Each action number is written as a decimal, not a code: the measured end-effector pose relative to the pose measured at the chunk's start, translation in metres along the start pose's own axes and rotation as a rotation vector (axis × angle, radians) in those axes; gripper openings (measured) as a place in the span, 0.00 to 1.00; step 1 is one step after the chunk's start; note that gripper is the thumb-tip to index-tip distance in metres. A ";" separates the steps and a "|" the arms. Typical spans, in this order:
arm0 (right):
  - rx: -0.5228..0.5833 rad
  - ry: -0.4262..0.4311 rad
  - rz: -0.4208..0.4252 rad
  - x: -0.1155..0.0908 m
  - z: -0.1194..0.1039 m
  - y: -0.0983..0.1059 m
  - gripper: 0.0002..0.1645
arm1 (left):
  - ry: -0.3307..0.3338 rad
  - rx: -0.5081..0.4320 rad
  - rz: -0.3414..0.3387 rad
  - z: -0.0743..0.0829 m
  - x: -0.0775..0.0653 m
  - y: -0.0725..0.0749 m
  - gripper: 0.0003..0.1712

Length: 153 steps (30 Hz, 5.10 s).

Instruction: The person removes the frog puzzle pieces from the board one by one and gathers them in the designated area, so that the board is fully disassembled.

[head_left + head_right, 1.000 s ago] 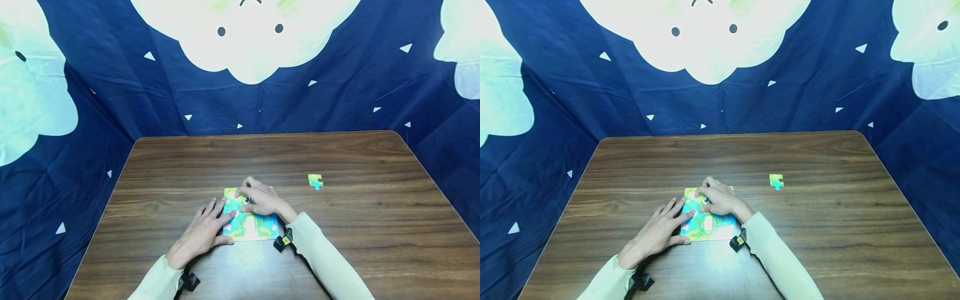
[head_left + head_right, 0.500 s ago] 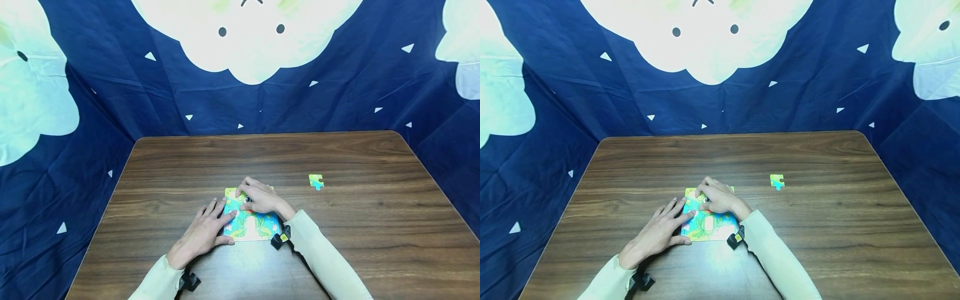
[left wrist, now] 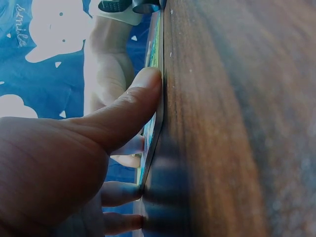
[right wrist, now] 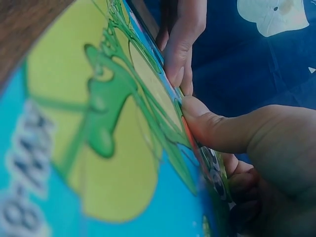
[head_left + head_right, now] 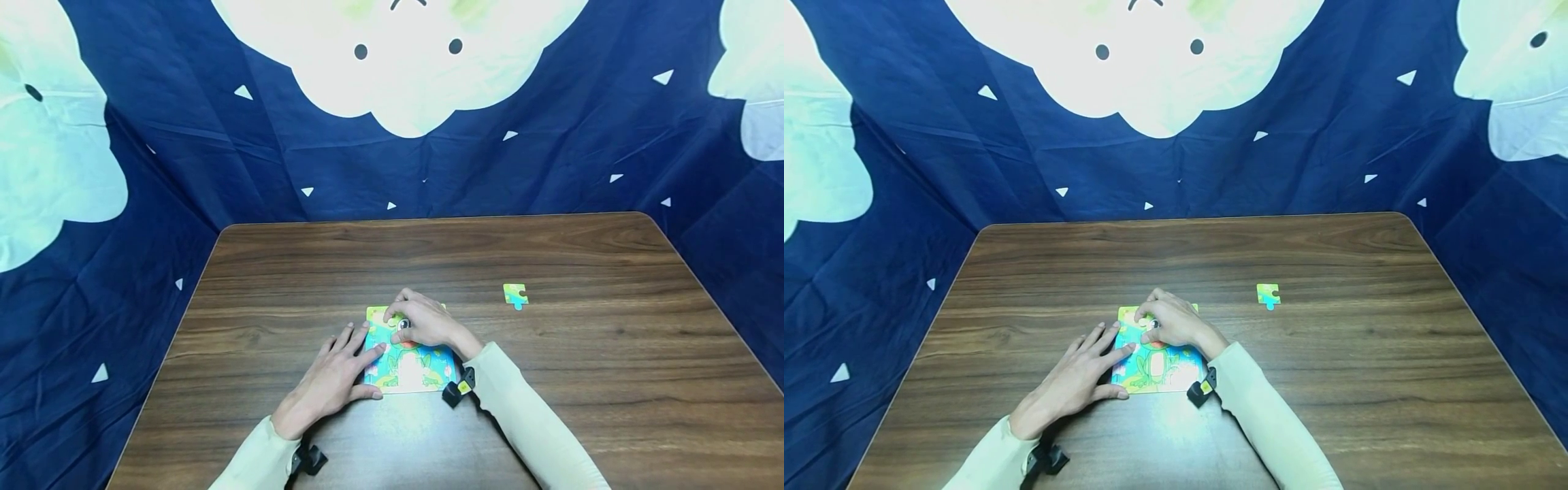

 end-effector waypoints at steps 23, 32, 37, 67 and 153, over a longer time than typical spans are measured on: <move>0.080 -0.120 0.083 -0.005 0.006 0.004 0.30 | 0.010 -0.003 -0.012 0.000 0.002 -0.001 0.42; 0.014 -0.061 0.123 -0.008 0.007 0.005 0.28 | 0.021 -0.018 -0.020 0.000 0.000 -0.001 0.41; -0.064 -0.047 0.148 -0.009 0.007 0.005 0.28 | 0.020 -0.011 -0.015 0.000 -0.001 -0.001 0.41; -0.092 -0.048 0.189 -0.017 0.013 0.008 0.28 | 0.018 -0.013 -0.020 -0.001 0.000 -0.001 0.41; -0.201 -0.196 0.337 -0.127 0.138 0.115 0.29 | 0.014 0.005 0.013 0.000 -0.001 -0.002 0.42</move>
Point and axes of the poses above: each hand's wrist, its own x-axis towards the middle knuckle, its own y-axis out of the back of the hand, z = x × y, the point moved 2 cm from there along x, towards the middle knuckle, and after that the axes turned 5 degrees about -y, right-handed, at the moved point
